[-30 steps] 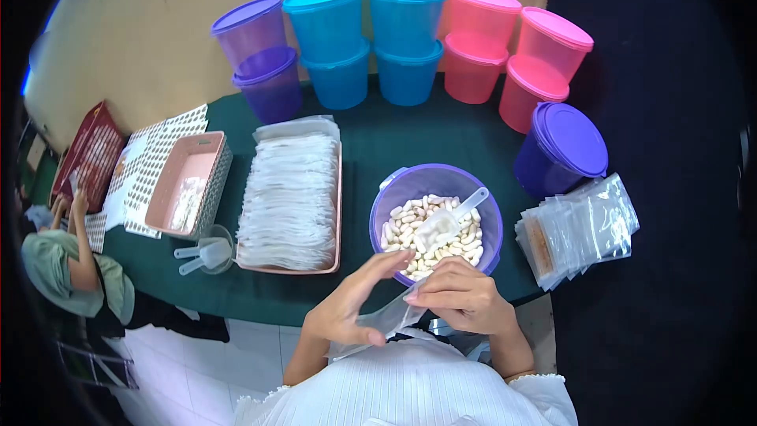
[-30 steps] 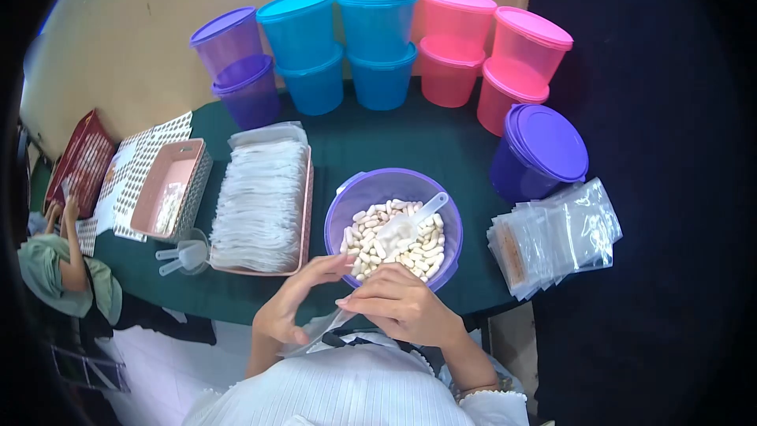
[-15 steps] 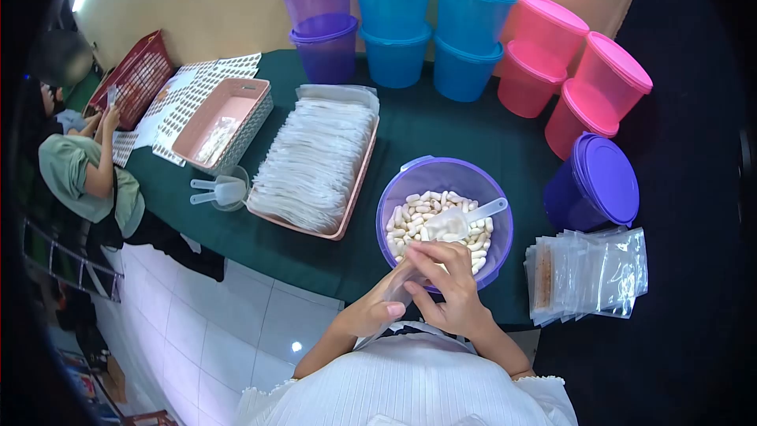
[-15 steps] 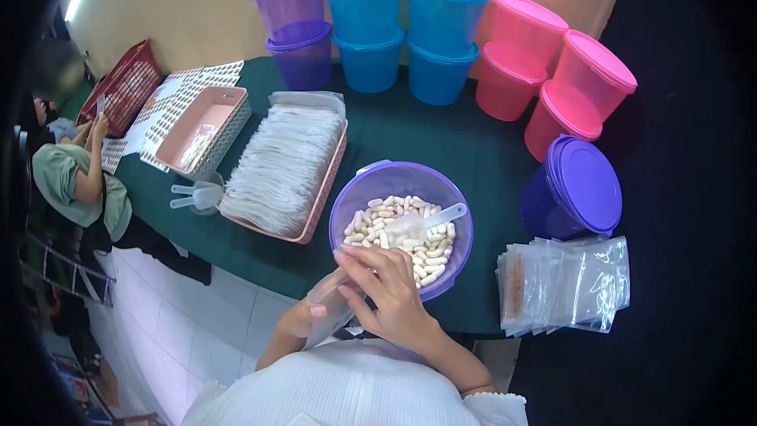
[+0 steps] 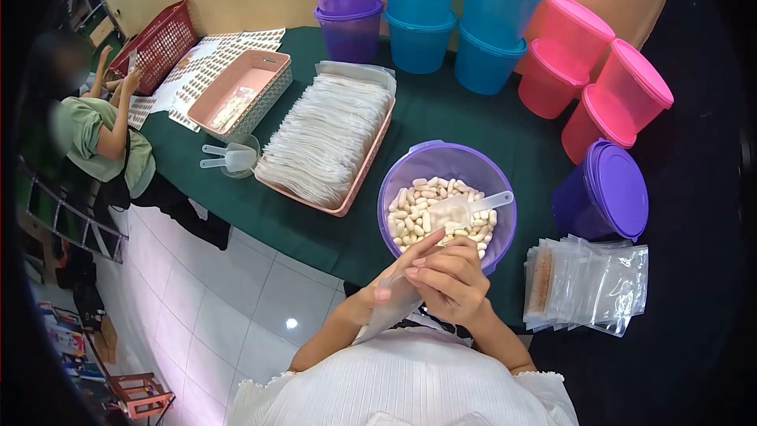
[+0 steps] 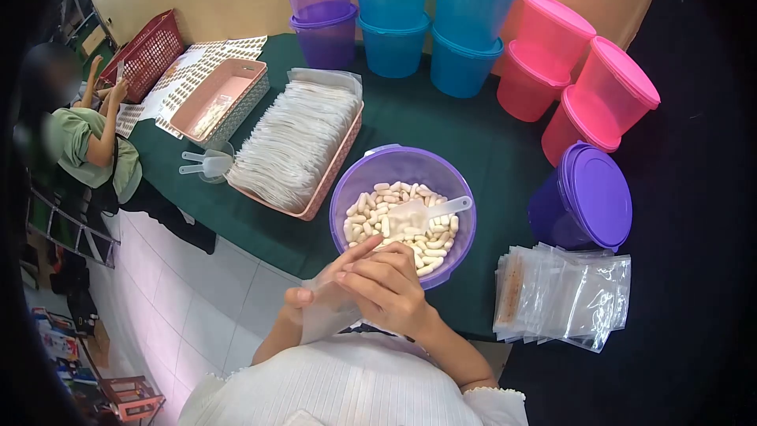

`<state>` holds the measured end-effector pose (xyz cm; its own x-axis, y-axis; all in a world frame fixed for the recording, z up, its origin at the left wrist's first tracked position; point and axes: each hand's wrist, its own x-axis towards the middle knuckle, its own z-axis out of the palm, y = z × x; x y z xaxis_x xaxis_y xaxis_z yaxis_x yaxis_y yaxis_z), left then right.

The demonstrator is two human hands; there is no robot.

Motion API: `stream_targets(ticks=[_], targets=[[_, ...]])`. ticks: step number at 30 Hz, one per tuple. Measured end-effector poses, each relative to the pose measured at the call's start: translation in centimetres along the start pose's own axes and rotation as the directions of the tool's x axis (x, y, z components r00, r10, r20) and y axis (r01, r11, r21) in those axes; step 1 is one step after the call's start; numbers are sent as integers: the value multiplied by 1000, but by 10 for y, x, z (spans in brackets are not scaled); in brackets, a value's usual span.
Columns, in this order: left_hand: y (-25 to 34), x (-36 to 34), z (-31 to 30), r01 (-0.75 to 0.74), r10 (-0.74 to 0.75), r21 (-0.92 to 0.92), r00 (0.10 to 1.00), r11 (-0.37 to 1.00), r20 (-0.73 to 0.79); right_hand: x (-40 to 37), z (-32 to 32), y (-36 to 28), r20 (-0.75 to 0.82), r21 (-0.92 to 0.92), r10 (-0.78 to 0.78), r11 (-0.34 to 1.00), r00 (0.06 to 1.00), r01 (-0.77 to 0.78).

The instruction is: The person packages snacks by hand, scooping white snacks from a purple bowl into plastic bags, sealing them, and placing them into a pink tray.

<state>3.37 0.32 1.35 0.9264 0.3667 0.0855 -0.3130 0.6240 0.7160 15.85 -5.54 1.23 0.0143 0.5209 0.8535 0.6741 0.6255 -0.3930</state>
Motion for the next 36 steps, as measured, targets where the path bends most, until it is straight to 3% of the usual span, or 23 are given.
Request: stream_targets(ticks=[1,3,4,5,7,8,10,12,15,16,18,19,20,22,23,25,26,28,29,32,33,36], targets=[[0,1,-4,-27,26,37,999,999,48,3,-5,1,-2,1,1,1000,1000,-1],[8,0,-9,-53,47,72,995,996,93,15,-19,-1,281,222,85,963,956,-151],[19,-1,-12,7,-15,185,999,983,43,20,-24,-4,279,222,89,963,956,-155],[26,-3,-14,71,-71,292,997,954,-11,26,-28,-9,383,145,119,972,916,-187],[34,-6,-23,61,-72,388,997,920,14,29,-32,-14,528,85,182,961,829,-265],[37,-7,-27,44,-71,479,997,877,39,30,-30,-14,524,84,183,961,832,-265],[42,-6,-31,1,-44,487,996,874,78,29,-26,-13,491,207,101,951,865,-229],[46,-3,-34,40,-94,470,991,882,92,30,-20,-14,475,207,101,953,874,-223],[49,0,-35,4,-92,495,984,869,153,36,-14,-16,612,114,144,957,777,-268],[52,0,-35,2,-98,499,981,866,165,38,-11,-14,605,106,149,959,783,-264],[60,0,-35,43,-51,342,999,939,15,39,-6,-11,397,62,214,964,893,-258],[70,-3,-42,-114,88,406,993,907,81,40,-9,-9,336,15,320,939,886,-345],[74,-4,-55,-212,211,428,976,879,49,43,-10,-9,208,76,419,894,884,-442],[87,-14,-72,-405,470,406,880,819,-71,38,-15,0,76,54,534,841,842,-538],[89,-17,-80,-406,469,407,881,818,-64,32,-14,3,70,52,532,843,844,-536],[90,-20,-93,-498,729,660,676,562,-111,27,-10,6,-23,321,734,649,679,-690],[89,-20,-96,-501,729,660,676,560,-105,26,-7,7,-29,321,731,652,681,-687],[83,-17,-97,-347,706,802,697,486,-126,29,-2,6,-38,499,795,540,606,-678],[79,-10,-96,-344,740,846,668,407,-84,30,0,6,-22,552,817,491,577,-674],[72,-2,-101,-317,757,879,649,356,-72,32,5,6,-30,604,850,434,526,-668],[70,2,-101,-338,811,895,583,293,-45,33,7,5,-37,602,851,437,524,-668],[70,0,-104,-293,828,931,561,218,-17,34,11,4,-10,649,866,386,500,-656]])
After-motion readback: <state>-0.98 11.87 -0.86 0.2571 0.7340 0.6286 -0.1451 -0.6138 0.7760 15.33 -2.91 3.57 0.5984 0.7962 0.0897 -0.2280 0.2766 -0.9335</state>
